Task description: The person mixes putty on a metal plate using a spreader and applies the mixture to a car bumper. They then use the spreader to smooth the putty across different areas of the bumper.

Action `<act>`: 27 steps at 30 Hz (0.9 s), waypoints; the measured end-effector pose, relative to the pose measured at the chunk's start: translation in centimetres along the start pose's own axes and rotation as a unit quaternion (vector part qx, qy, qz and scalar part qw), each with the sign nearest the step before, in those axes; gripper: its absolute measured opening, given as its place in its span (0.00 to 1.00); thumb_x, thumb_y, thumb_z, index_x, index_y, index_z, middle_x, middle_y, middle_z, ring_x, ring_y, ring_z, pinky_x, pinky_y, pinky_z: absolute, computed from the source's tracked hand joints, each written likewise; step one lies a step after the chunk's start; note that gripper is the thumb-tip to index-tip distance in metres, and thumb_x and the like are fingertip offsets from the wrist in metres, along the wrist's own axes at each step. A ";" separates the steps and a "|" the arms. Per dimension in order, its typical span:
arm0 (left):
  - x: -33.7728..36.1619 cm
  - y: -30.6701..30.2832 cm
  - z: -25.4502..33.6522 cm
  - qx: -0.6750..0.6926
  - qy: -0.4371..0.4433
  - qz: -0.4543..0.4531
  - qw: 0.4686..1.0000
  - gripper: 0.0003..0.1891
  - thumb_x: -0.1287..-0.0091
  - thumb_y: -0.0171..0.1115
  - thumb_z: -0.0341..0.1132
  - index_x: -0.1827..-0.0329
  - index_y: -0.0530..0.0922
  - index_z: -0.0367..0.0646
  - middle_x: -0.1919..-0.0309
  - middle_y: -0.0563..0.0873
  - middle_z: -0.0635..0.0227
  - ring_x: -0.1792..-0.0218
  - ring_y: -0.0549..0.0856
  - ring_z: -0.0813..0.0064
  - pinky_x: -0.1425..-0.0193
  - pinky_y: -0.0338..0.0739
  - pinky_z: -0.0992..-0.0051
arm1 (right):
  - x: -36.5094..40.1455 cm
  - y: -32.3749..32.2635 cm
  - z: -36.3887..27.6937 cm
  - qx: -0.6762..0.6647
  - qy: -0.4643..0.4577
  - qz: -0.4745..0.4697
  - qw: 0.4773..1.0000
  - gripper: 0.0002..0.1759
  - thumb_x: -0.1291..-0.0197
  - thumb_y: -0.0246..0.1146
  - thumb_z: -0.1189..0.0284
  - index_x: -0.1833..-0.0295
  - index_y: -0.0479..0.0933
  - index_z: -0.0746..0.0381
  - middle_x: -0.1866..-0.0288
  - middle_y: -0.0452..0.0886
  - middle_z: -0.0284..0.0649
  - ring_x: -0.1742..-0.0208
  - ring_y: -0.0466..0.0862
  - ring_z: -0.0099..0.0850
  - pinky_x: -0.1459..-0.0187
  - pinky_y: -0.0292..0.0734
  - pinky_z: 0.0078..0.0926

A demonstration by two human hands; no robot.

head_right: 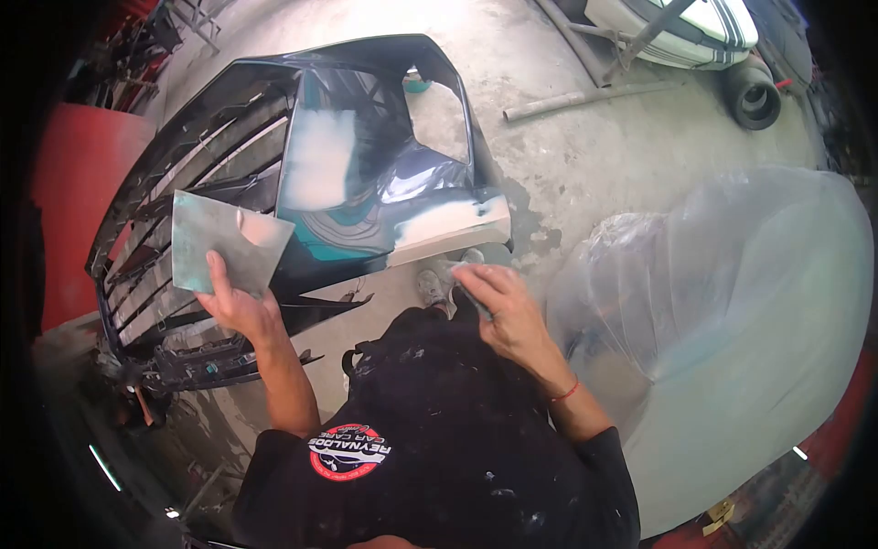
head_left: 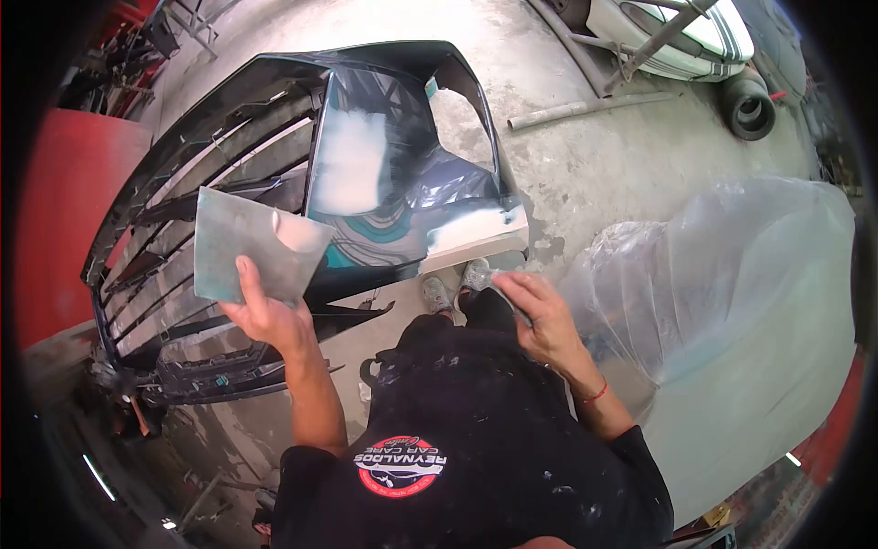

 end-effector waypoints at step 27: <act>-4.6 -0.9 -3.5 0.084 -0.090 0.013 0.992 0.20 0.25 0.53 0.29 0.32 0.68 0.35 0.40 0.80 0.55 0.41 0.83 0.61 0.37 0.79 0.60 | -5.5 7.8 0.9 0.225 -0.055 0.003 0.973 0.48 0.66 0.71 0.80 0.30 0.70 0.51 0.32 0.71 0.38 0.31 0.69 0.43 0.35 0.64 0.46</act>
Point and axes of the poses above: each hand's wrist, its own x-axis away from the middle knuckle, its own y-axis out of the palm, z = x × y, the point moved 2 cm from there along -x, towards the middle knuckle
